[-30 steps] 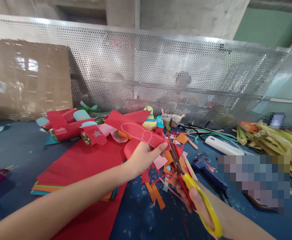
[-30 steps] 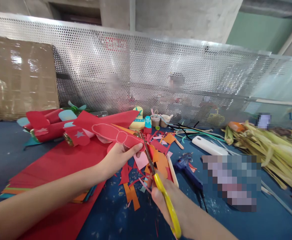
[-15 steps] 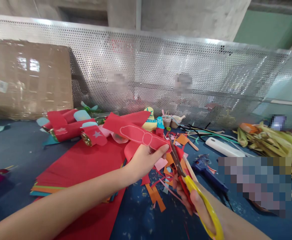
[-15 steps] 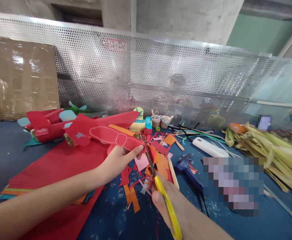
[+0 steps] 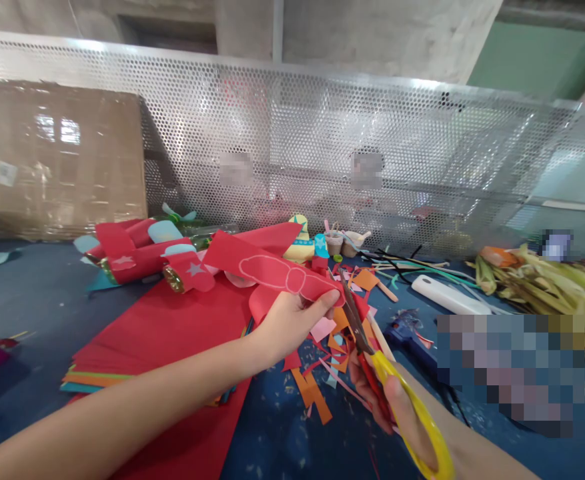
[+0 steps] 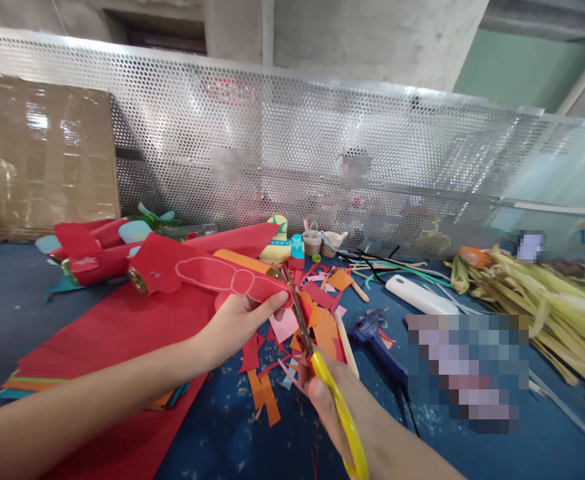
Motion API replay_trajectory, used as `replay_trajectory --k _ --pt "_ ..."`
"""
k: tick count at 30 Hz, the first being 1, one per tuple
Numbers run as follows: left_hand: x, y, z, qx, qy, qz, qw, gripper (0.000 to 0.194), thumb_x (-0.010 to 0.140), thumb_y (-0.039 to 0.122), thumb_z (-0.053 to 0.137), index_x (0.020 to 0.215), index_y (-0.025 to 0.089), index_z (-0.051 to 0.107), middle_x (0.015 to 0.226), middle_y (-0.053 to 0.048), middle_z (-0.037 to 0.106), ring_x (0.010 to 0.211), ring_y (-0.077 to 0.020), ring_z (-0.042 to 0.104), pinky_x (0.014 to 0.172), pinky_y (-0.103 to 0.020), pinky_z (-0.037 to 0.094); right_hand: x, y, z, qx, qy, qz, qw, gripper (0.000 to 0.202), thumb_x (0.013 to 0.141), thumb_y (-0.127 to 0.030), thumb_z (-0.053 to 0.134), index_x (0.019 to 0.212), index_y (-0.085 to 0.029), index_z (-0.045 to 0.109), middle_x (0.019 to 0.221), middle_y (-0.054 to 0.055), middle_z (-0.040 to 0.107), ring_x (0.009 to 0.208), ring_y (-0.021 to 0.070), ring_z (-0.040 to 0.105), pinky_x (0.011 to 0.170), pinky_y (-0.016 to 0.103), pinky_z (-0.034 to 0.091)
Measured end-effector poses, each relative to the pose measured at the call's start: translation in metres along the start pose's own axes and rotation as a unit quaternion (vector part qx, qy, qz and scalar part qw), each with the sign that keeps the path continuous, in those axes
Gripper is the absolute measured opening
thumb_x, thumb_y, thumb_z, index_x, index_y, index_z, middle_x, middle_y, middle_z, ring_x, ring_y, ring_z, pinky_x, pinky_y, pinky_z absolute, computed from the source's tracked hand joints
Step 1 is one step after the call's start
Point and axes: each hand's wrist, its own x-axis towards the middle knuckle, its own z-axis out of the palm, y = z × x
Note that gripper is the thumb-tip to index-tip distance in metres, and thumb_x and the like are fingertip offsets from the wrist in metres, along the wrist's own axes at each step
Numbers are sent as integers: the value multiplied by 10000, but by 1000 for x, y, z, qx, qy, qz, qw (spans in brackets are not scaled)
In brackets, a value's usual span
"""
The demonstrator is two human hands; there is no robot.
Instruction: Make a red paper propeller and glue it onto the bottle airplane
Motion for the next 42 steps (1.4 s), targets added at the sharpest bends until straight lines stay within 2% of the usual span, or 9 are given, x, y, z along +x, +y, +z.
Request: replay_trajectory --k 3,6,13,18,23,26,30,37,42 --pt "0 0 0 5 4 -11 1000 297 859 351 488 614 189 532 612 12 551 622 -140 521 643 -261 454 13 2 12 3 2 22 1000 254 927 -324 545 1137 -190 592 1166 64 601 953 207 616 796 384 535" --pt "0 -1 0 11 5 -11 1000 303 863 350 489 612 188 539 612 8 559 627 -142 529 649 -262 463 15 0 13 5 -3 29 1000 244 932 -330 534 1124 -197 601 1172 60 600 955 207 614 804 379 533" --pt "1 -2 0 3 6 -2 1000 291 866 343 490 623 192 541 620 10 577 634 -142 550 662 -263 472 -15 -17 -21 5 -43 -14 999 272 930 -361 530 1121 -179 593 1091 49 619 884 193 624 760 364 534" --pt "0 -2 0 0 -1 0 1000 292 866 346 487 626 190 542 621 17 566 640 -137 546 669 -259 463 -17 -28 -30 -8 -57 -38 998 558 863 -679 383 959 -171 593 761 30 585 644 173 558 611 312 474" --pt "1 -3 0 3 0 -8 1000 300 872 359 489 632 190 549 635 12 576 652 -142 553 678 -262 462 -13 -31 -28 -14 -55 -42 997 717 754 -838 271 872 -190 554 776 66 579 687 225 560 595 327 445" --pt "0 -2 0 1 0 -8 1000 300 871 358 490 630 189 547 633 15 571 650 -138 548 679 -259 458 -12 -29 -28 -10 -60 -41 997 651 800 -782 324 892 -183 562 785 54 591 704 208 573 630 328 464" --pt "0 0 0 -2 -3 -3 1000 298 868 355 488 626 189 539 626 17 565 647 -136 544 681 -260 456 -14 -24 -28 -2 -69 -40 997 451 915 -575 413 939 -161 589 814 23 608 694 154 585 658 322 490" --pt "-1 1 0 3 3 -32 999 302 858 372 491 622 191 538 630 14 579 653 -141 550 682 -264 461 -15 -16 -28 17 -78 -33 996 260 926 -357 540 1082 -158 602 1050 45 630 858 186 629 735 354 537" --pt "-1 1 1 9 8 -39 999 318 856 377 489 602 190 535 629 11 576 662 -145 544 692 -270 457 -16 -13 -28 25 -70 -19 997 271 922 -329 553 1141 -173 587 1147 61 606 941 211 621 788 386 536"
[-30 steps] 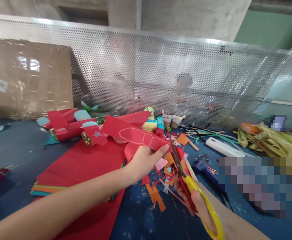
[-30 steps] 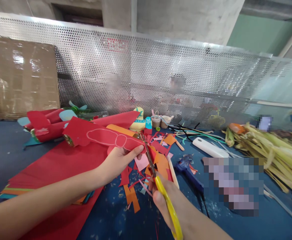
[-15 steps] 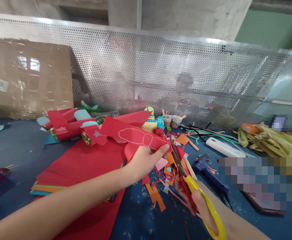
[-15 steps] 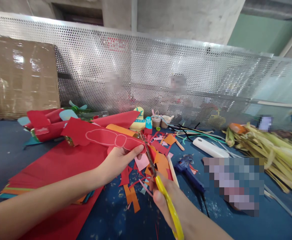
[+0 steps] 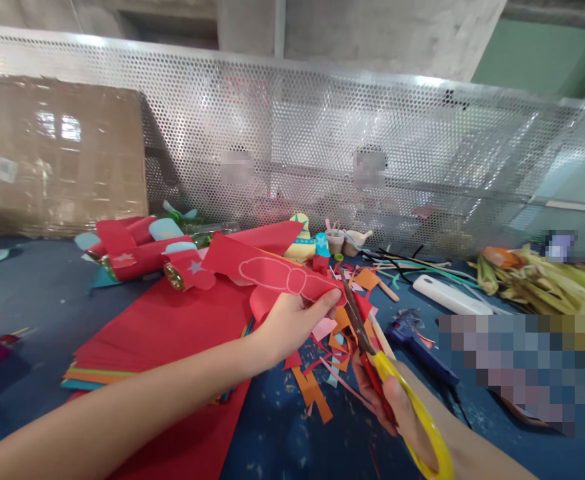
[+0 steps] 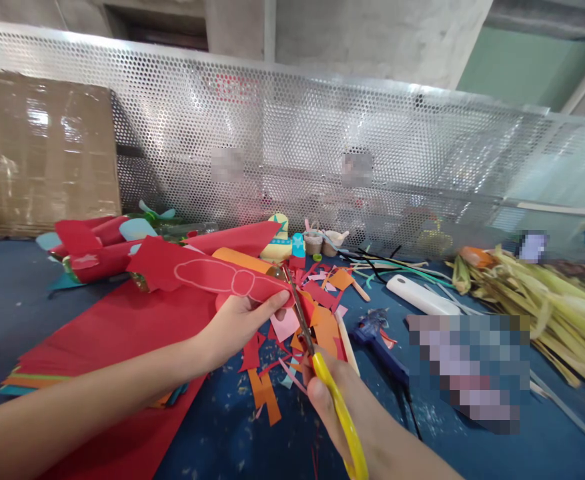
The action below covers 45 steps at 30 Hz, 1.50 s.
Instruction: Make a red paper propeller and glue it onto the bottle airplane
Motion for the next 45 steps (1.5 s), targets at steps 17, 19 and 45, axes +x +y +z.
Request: replay_trajectory --k 17,19,45 --pt "2 1 -2 -14 -7 -6 1000 318 852 366 499 592 187 537 619 22 554 648 -132 532 692 -251 443 -11 9 -4 8 9 68 998 272 920 -328 558 1135 -164 582 1115 61 613 899 194 627 751 371 544" --pt "3 3 -2 -11 -9 -11 1000 316 847 362 505 586 186 538 612 23 550 636 -131 529 686 -252 445 -16 9 -4 13 10 76 997 288 937 -382 514 1101 -155 581 977 42 630 739 144 622 623 295 536" --pt "8 5 -7 -40 -23 18 999 245 842 270 547 615 179 533 618 14 573 643 -137 565 682 -266 478 -9 1 -1 20 48 103 993 611 760 -798 377 826 -206 510 666 -9 431 546 116 413 410 195 355"
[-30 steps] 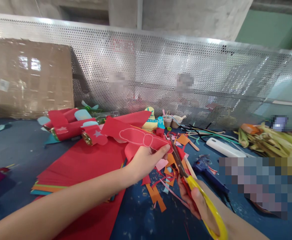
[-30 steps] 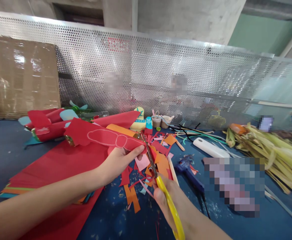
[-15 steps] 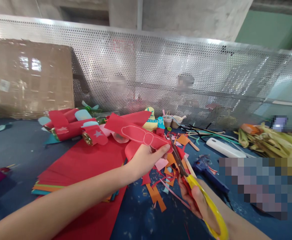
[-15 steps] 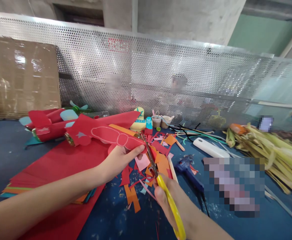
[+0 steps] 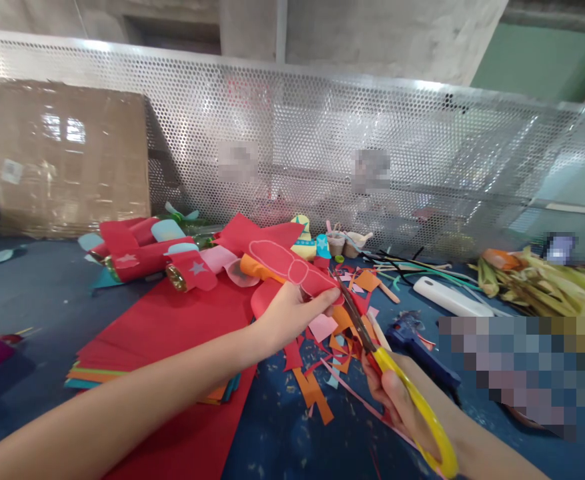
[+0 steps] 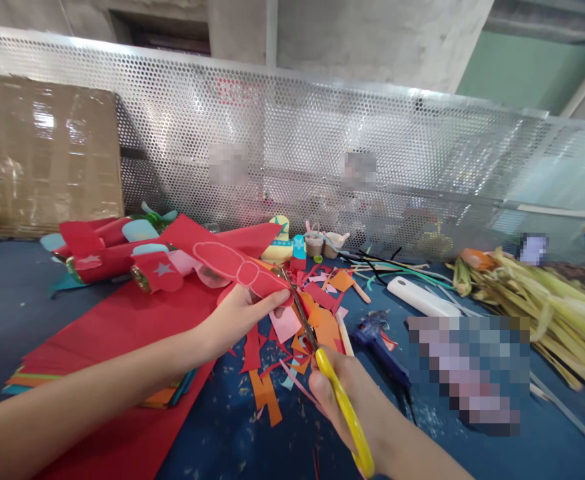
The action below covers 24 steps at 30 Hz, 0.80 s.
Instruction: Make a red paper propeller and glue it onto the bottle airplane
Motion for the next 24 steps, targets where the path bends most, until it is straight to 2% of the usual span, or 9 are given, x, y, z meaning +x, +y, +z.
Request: replay_trajectory --k 3,6,10,14,19,24 --pt "4 -4 -3 16 -10 -6 1000 225 834 283 565 637 174 546 630 9 586 657 -145 571 683 -276 470 2 -11 0 -22 -22 -44 999 595 776 -792 353 721 -207 452 623 -34 349 521 103 356 391 186 321" --pt "8 -8 -7 26 -16 -4 1000 194 823 306 578 686 169 572 644 6 599 666 -152 577 693 -288 467 4 -19 1 -32 -39 -72 996 563 818 -763 305 701 -218 385 623 -47 286 505 95 301 362 185 266" --pt "13 -11 -12 28 -18 17 999 149 792 293 606 730 157 591 710 -9 617 711 -154 577 730 -295 465 6 -21 0 -44 -52 -74 995 531 852 -734 268 694 -230 321 615 -54 254 475 84 251 337 189 210" --pt "16 -15 -14 6 -31 11 999 105 772 255 617 758 151 603 736 -13 618 721 -150 571 726 -289 464 8 -22 -2 -56 -58 -63 995 532 857 -732 253 700 -229 326 576 -63 269 438 73 212 324 197 187" --pt "18 -20 -15 -35 -58 -21 997 140 769 279 633 748 145 596 672 4 571 636 -121 525 644 -253 441 11 -22 -1 -67 -32 -90 993 570 832 -762 259 695 -221 374 604 -37 361 484 93 318 377 214 262" --pt "17 -20 -14 -51 -71 -27 996 166 751 299 646 717 148 587 656 13 549 616 -114 500 631 -251 422 12 -19 -4 -88 -39 -121 988 563 810 -768 332 703 -221 420 564 -36 394 502 121 393 467 275 336"
